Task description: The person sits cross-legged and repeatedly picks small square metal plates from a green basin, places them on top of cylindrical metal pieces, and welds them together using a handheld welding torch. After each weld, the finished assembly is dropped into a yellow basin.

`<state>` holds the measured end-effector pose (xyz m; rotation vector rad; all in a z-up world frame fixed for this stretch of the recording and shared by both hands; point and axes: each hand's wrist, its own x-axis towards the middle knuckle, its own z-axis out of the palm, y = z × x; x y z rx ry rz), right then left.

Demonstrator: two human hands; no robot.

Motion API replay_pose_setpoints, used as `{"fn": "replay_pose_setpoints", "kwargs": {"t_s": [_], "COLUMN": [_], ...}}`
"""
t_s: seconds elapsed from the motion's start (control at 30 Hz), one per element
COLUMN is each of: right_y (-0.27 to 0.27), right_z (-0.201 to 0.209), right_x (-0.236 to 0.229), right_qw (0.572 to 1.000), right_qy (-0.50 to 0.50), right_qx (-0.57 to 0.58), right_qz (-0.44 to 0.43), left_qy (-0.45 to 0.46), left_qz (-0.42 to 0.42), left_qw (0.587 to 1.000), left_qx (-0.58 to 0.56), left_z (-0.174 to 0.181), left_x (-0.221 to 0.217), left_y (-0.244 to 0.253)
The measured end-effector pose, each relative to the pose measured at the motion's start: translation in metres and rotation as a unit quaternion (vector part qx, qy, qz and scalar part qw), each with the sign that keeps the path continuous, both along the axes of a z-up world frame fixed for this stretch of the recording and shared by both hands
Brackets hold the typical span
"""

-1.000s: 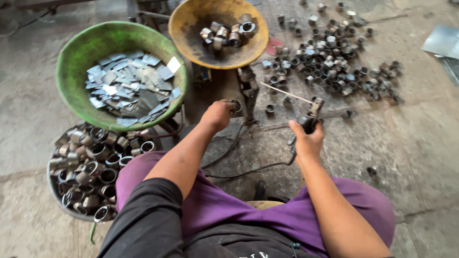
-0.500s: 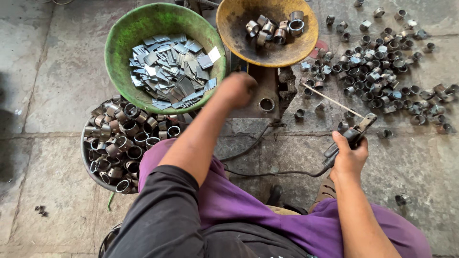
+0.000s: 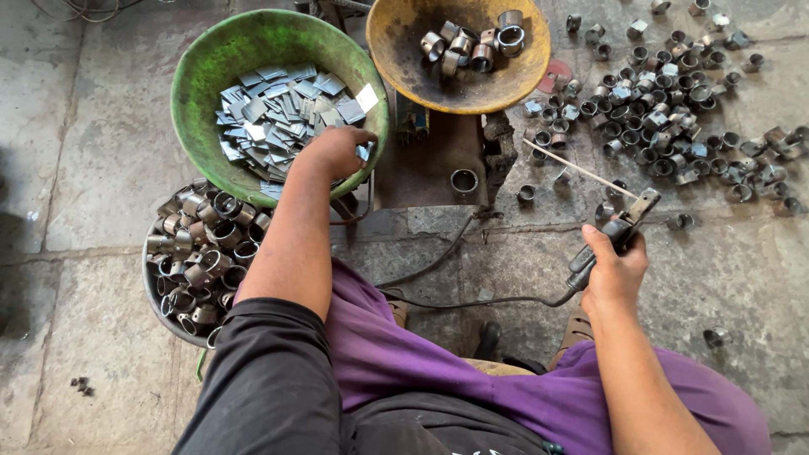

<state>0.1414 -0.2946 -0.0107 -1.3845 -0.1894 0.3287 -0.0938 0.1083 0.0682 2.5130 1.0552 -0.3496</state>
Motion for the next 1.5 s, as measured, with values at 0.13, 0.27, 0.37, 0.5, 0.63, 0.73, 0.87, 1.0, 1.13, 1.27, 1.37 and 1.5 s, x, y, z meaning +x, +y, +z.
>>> {"fn": "replay_pose_setpoints", "kwargs": {"t_s": [0.13, 0.27, 0.37, 0.5, 0.63, 0.73, 0.87, 1.0, 1.13, 1.27, 1.37, 1.5], "right_y": [0.0, 0.001, 0.0, 0.0, -0.003, -0.005, -0.006, -0.008, -0.007, -0.006, -0.005, -0.006], "right_z": [0.005, 0.017, 0.021, 0.016, 0.012, 0.015, 0.016, 0.011, 0.01, 0.016, 0.021, 0.024], "right_x": [-0.005, -0.009, -0.01, -0.009, -0.006, -0.006, -0.004, -0.004, -0.004, -0.006, -0.008, -0.009], "right_qw": [1.0, 0.998, 0.996, 0.999, 1.0, 1.0, 0.999, 0.998, 0.999, 0.998, 0.998, 0.999], "right_qy": [0.005, 0.052, 0.074, 0.023, 0.012, 0.026, 0.046, 0.058, 0.015, 0.063, 0.062, 0.039], "right_qx": [-0.011, -0.036, -0.041, -0.023, -0.009, -0.008, 0.005, 0.005, 0.035, 0.01, 0.019, 0.027], "right_qz": [0.007, -0.002, -0.003, 0.005, 0.009, 0.005, 0.005, 0.014, 0.023, 0.014, 0.018, 0.023], "left_qy": [-0.035, -0.041, -0.072, -0.092, -0.135, -0.212, -0.321, -0.242, -0.146, -0.075, -0.042, -0.035], "left_qz": [-0.041, -0.028, -0.022, -0.022, -0.007, 0.022, 0.066, 0.071, 0.046, 0.035, 0.043, 0.068], "left_qw": [0.999, 0.999, 0.997, 0.995, 0.991, 0.977, 0.944, 0.967, 0.986, 0.992, 0.996, 0.996], "left_qx": [0.012, -0.009, -0.003, 0.006, 0.013, 0.016, -0.041, -0.021, 0.068, 0.09, 0.072, 0.042], "left_z": [-0.013, -0.02, -0.019, -0.01, 0.0, 0.005, 0.003, -0.004, -0.001, 0.001, -0.002, -0.006], "left_x": [0.001, 0.003, 0.005, 0.009, 0.008, 0.006, 0.003, -0.003, -0.011, -0.007, -0.004, -0.004], "left_y": [0.01, 0.014, 0.011, 0.003, -0.003, 0.0, 0.007, 0.008, 0.003, -0.005, -0.008, -0.007]}}
